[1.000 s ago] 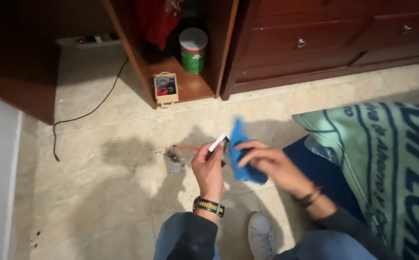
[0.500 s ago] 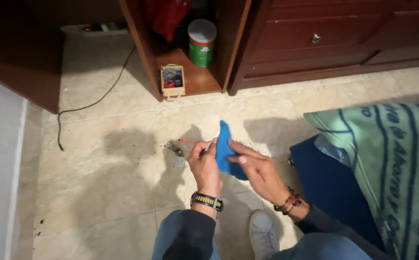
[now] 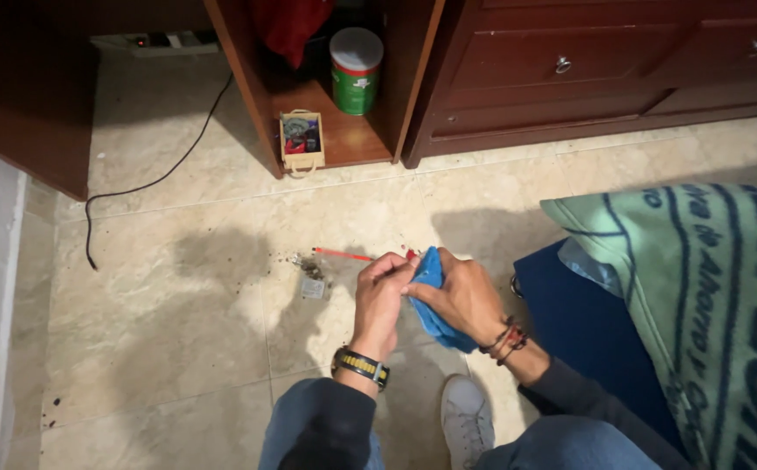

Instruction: The person removes debris from a broom, then picks up a small toy and wipes it with a blue cloth. The person then picks up a tube and a small bottle from the floor, wipes them with the cloth, and places them on a shelf.

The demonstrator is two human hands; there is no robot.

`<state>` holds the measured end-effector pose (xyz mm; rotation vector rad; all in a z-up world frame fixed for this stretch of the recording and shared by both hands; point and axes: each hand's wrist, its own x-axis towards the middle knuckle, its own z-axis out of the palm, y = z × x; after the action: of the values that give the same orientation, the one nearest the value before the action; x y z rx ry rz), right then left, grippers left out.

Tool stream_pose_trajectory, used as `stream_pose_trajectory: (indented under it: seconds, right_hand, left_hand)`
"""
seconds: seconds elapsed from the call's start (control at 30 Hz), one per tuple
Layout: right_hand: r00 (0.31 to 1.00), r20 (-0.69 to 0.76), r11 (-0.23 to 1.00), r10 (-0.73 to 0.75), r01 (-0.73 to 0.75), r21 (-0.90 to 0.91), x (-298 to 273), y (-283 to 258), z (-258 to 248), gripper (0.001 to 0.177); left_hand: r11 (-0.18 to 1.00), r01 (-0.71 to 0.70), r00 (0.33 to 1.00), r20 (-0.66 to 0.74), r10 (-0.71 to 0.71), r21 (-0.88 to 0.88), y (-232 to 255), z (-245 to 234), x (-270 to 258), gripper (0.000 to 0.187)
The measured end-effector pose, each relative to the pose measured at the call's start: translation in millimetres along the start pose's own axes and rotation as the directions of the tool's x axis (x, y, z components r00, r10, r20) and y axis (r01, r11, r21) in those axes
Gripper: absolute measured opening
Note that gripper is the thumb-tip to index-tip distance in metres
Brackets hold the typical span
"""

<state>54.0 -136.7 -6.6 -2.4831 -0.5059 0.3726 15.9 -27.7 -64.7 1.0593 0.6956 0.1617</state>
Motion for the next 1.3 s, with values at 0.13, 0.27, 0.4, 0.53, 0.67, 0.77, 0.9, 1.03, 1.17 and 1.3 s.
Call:
stream_pose_trajectory:
  seconds: [0.13,0.27,0.4,0.53,0.67,0.77,0.9,1.03,1.17,1.3]
  right_hand:
    - [0.991,-0.021,0.930,-0.133,0.132,0.342,-4.9,-7.3,-4.3,0.036]
    - [0.989,0.097,0.758,-0.115,0.024,0.651,-8.1,-6.6,-2.0,0.014]
    - [0.991,0.133,0.721,-0.023,-0.076,0.689,-5.2,5.1,3.5,0.019]
    - [0.972,0.025,0.699,0.234,-0.186,0.691,9.9,19.2,-1.6,0.032]
    - [0.899,-0.163,0.722,0.406,-0.206,0.660,20.6,12.4,-6.9,0.057]
    - [0.843,-0.250,0.710,0.476,-0.200,0.676,20.6,20.0,-7.0,0.059]
    - [0.791,-0.353,0.724,0.500,-0.158,0.671,20.4,27.2,-2.1,0.058]
    - [0.888,-0.264,0.691,0.377,-0.080,0.718,6.2,-15.3,-5.1,0.035]
    - [0.922,-0.167,0.591,0.350,-0.079,0.803,1.8,-28.9,-1.0,0.024]
    - [0.954,-0.057,0.443,0.295,-0.083,0.893,1.5,-35.8,-3.4,0.019]
  left_hand:
    - [0.999,0.024,0.997,0.076,-0.027,0.042,17.2,-6.5,-13.3,0.012]
    - [0.991,-0.004,0.993,0.119,-0.012,0.134,21.1,-9.0,-12.7,0.006]
    - [0.856,-0.239,0.964,0.005,0.266,0.458,30.2,-12.7,-11.8,0.009]
    - [0.894,0.234,0.959,0.057,-0.276,0.383,111.6,13.4,-72.8,0.081]
    - [0.892,0.451,0.837,0.338,-0.430,0.021,118.5,34.1,-89.2,0.089]
    - [0.941,0.337,0.856,0.404,-0.323,0.038,91.3,32.5,-84.0,0.080]
    - [0.915,-0.009,0.885,0.430,-0.180,0.402,83.8,30.9,-75.8,0.071]
    - [0.980,-0.012,0.974,0.222,-0.034,0.200,41.1,27.3,-60.6,0.041]
    - [0.986,0.047,0.998,0.044,-0.055,0.159,58.7,22.6,-60.8,0.057]
    - [0.969,0.020,0.995,0.087,-0.043,0.248,67.3,25.6,-69.7,0.056]
